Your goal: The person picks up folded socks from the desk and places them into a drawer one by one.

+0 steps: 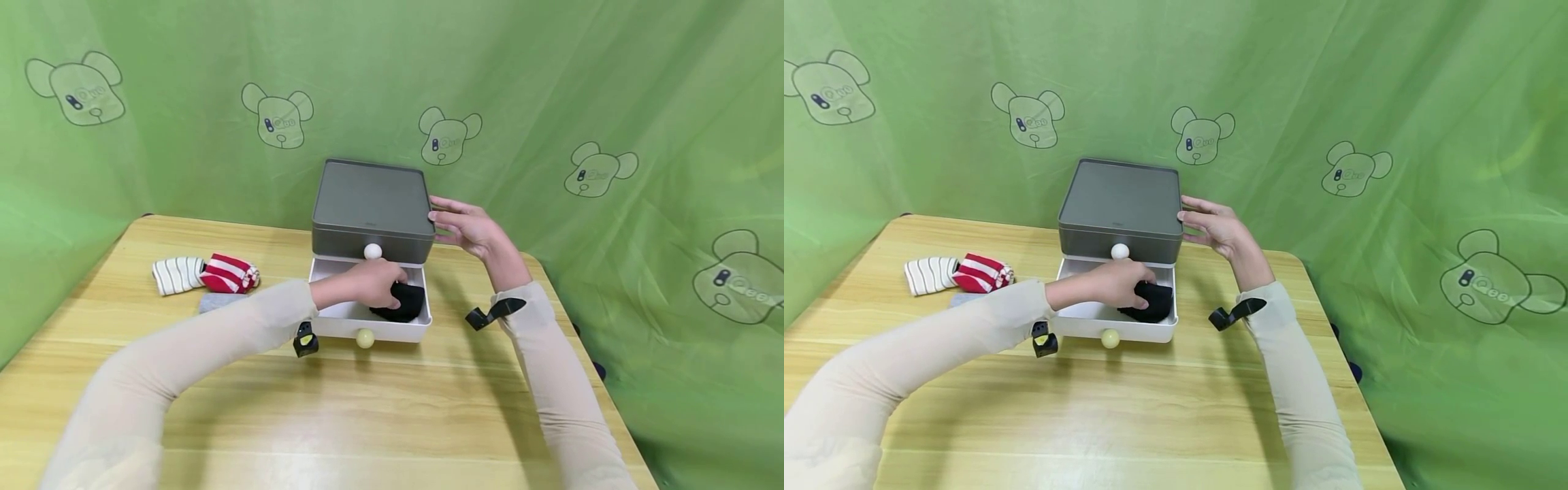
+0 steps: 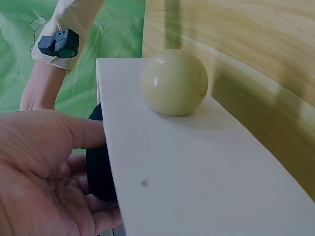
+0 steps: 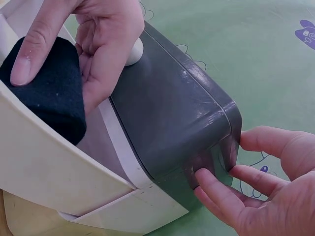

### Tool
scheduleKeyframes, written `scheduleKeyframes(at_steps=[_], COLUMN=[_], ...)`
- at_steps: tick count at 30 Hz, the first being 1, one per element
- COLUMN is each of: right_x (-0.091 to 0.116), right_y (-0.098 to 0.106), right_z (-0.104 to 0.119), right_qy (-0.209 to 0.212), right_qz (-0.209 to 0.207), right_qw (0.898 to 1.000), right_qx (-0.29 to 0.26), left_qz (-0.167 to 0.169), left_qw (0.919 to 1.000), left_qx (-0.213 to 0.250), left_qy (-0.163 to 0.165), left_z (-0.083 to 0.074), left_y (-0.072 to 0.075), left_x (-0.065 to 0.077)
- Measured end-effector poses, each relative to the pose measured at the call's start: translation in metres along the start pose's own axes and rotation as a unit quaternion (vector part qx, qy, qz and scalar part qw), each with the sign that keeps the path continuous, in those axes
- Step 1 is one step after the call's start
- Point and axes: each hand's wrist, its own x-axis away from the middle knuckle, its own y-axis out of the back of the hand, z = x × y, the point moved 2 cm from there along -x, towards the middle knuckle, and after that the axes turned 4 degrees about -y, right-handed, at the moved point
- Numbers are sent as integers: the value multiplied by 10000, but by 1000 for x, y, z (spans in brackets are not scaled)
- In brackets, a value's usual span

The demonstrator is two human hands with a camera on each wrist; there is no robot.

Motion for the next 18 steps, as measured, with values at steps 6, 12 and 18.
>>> scheduleKeyframes(at_steps=[6,12,18], right_x=[0,0,0], right_y=[0,0,-1], right_z=[0,0,-1], right_qy=[0,71,58], right_qz=[2,-47,-16], right_qw=[10000,9999,9998], right_qx=[-21,-86,-176], left_qz=[-132,-360,-471], left_qw=[9997,9992,9988], left_qx=[218,151,-31], left_qy=[-46,-111,-98], left_z=[4,8,10], left_y=[1,3,5], left_x=[3,9,19])
